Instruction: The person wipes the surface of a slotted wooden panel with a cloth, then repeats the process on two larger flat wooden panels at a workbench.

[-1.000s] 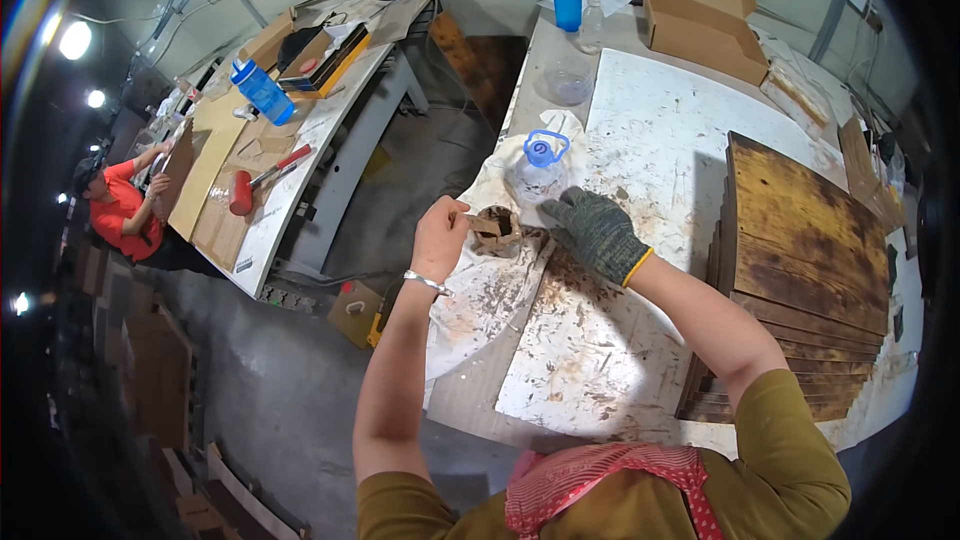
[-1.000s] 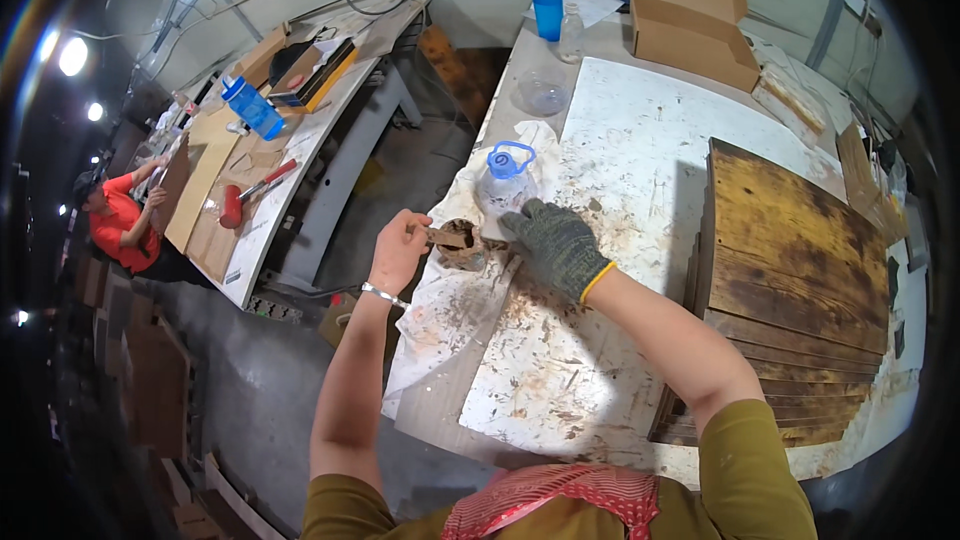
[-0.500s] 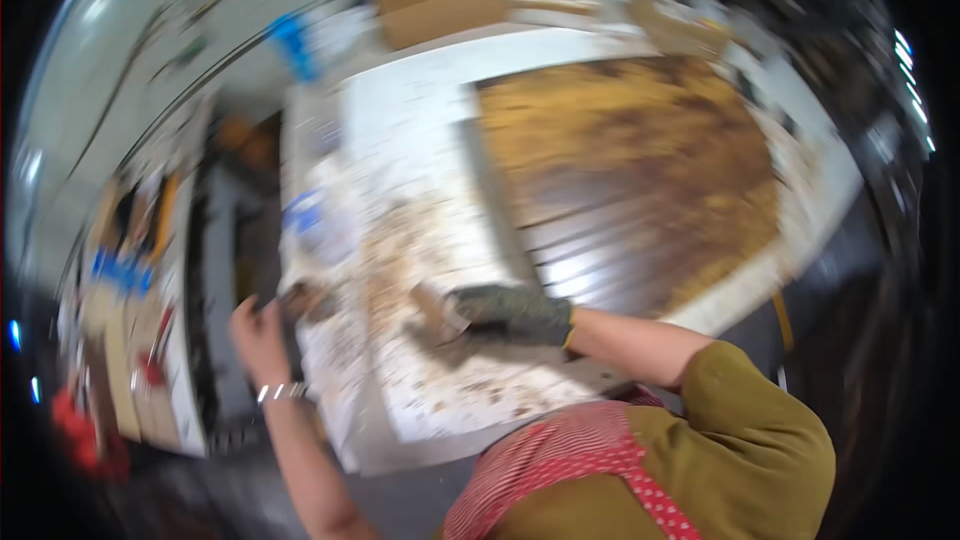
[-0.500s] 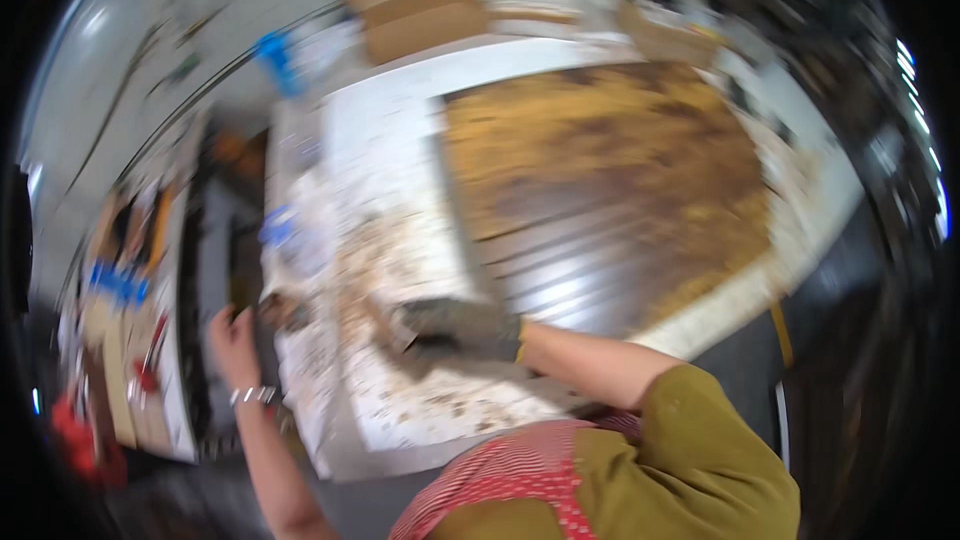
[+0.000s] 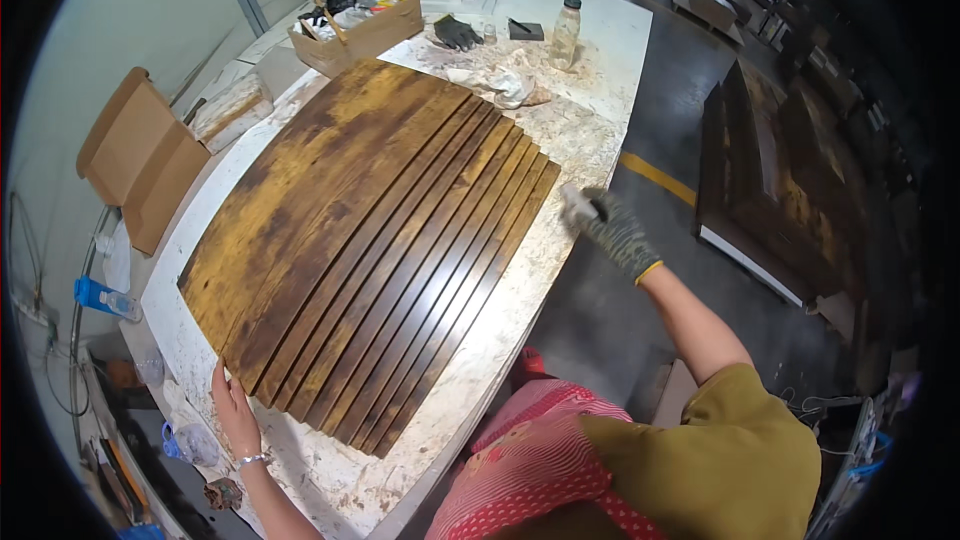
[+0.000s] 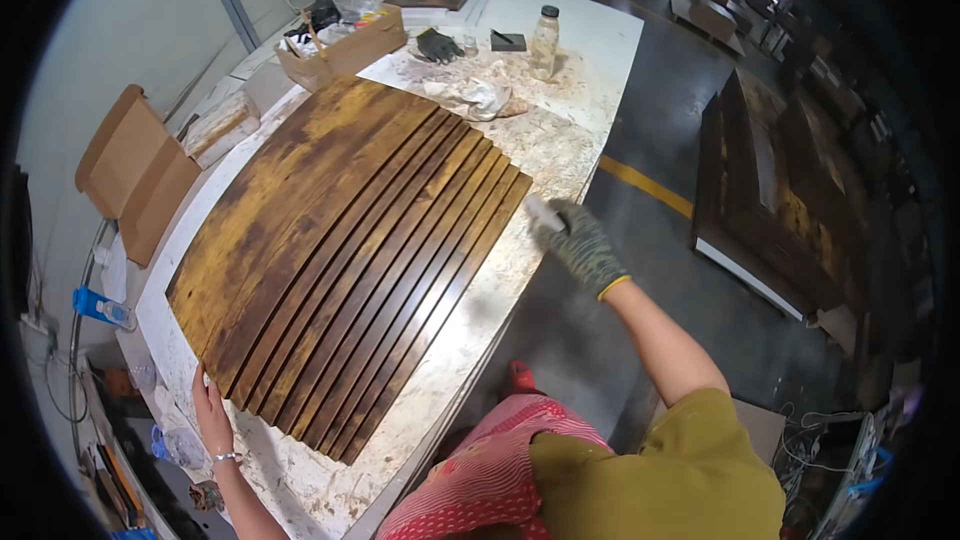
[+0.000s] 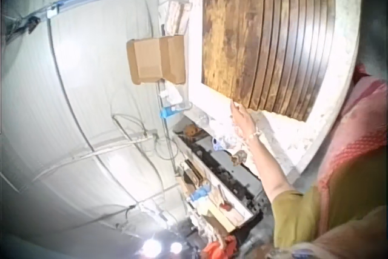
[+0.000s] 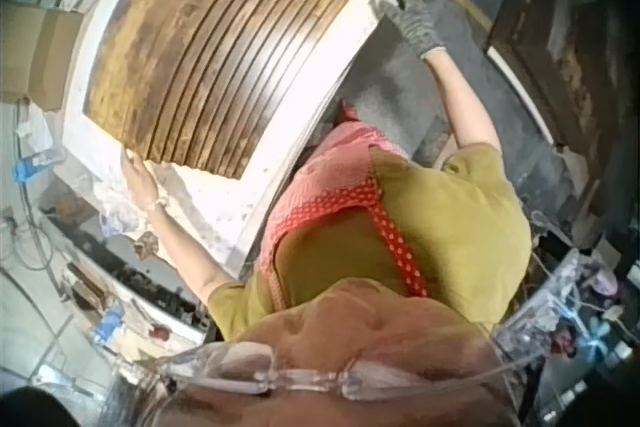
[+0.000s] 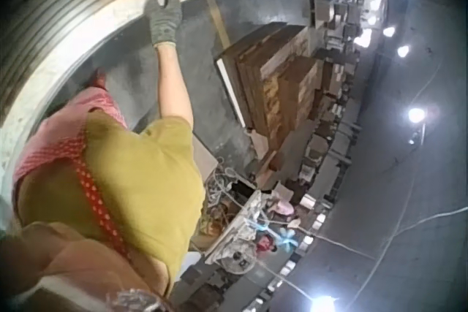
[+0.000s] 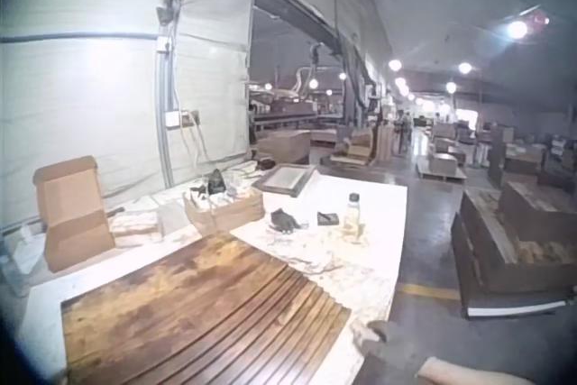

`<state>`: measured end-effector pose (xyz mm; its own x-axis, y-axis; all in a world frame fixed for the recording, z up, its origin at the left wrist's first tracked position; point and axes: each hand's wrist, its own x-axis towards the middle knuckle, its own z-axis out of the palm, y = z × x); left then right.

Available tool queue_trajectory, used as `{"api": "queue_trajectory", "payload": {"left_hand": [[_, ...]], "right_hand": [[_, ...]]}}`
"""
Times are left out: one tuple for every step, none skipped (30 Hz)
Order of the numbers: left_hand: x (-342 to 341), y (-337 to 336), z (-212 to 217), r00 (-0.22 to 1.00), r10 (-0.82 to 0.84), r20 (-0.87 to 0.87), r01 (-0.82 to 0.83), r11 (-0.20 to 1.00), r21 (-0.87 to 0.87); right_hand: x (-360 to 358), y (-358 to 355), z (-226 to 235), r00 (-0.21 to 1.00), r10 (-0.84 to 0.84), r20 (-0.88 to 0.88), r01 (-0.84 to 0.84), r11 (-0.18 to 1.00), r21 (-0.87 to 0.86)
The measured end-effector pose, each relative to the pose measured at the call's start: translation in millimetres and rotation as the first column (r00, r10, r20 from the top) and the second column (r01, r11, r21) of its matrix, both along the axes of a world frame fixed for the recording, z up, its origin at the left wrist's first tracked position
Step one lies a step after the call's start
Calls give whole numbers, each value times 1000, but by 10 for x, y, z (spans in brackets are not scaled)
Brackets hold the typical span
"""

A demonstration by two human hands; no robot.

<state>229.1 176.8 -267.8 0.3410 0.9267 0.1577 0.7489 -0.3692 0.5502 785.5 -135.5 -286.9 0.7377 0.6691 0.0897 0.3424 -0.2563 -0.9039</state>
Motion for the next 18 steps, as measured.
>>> {"api": "queue_trajectory", "payload": {"left_hand": [[53, 15, 19, 999, 33, 25, -29, 992, -121], [89, 16, 32, 998, 59, 6, -57, 987, -150], [107, 20, 46, 998, 65, 4, -63, 983, -172], [111, 20, 58, 997, 75, 5, -73, 979, -192], [107, 20, 60, 997, 81, 15, -76, 975, -208], [95, 23, 62, 996, 85, 18, -79, 973, -216], [82, 26, 60, 995, 100, 14, -94, 969, -227], [68, 29, 55, 993, 116, 31, -105, 966, -237], [58, 35, 53, 997, 82, -15, -83, 979, -186], [53, 38, 48, 992, 123, -6, -121, 965, -233], [54, 40, 49, 988, 155, 18, -146, 955, -258], [64, 38, 48, 981, 187, 43, -167, 944, -284], [79, 32, 53, 982, 186, 46, -166, 944, -285], [97, 21, 60, 982, 185, 49, -163, 944, -288], [120, 6, 70, 981, 186, 51, -164, 942, -292], [137, -17, 86, 984, 175, 39, -157, 945, -287], [163, -32, 97, 986, 164, 26, -150, 948, -281], [172, -56, 121, 987, 159, 22, -148, 955, -257]], "right_hand": [[240, -51, -105, 992, -32, -122, 36, 999, 28], [461, -79, -181, 986, -25, 165, 38, 997, -73], [652, -63, -235, 925, -9, 379, 88, 977, -193], [798, -38, -263, 836, 28, 547, 194, 919, -344], [887, 25, -285, 874, 32, 484, 163, 921, -355], [939, 80, -279, 853, 64, 519, 142, 927, -348], [958, 150, -258, 833, 92, 545, 148, 913, -379], [941, 196, -229, 790, 107, 604, 156, 917, -366], [900, 238, -192, 764, 135, 631, 129, 926, -354], [845, 254, -160, 785, 224, 578, 62, 899, -433], [784, 262, -132, 791, 270, 549, 19, 886, -464], [735, 258, -114, 799, 329, 503, -39, 864, -503], [697, 248, -108, 829, 413, 378, -160, 821, -547], [682, 238, -110, 828, 347, 440, -123, 879, -461], [685, 231, -126, 836, 322, 445, -112, 893, -436], [701, 227, -148, 847, 343, 406, -125, 871, -474], [737, 237, -176, 850, 209, 484, -32, 937, -349], [762, 246, -207, 839, 109, 533, 44, 963, -266]]}}
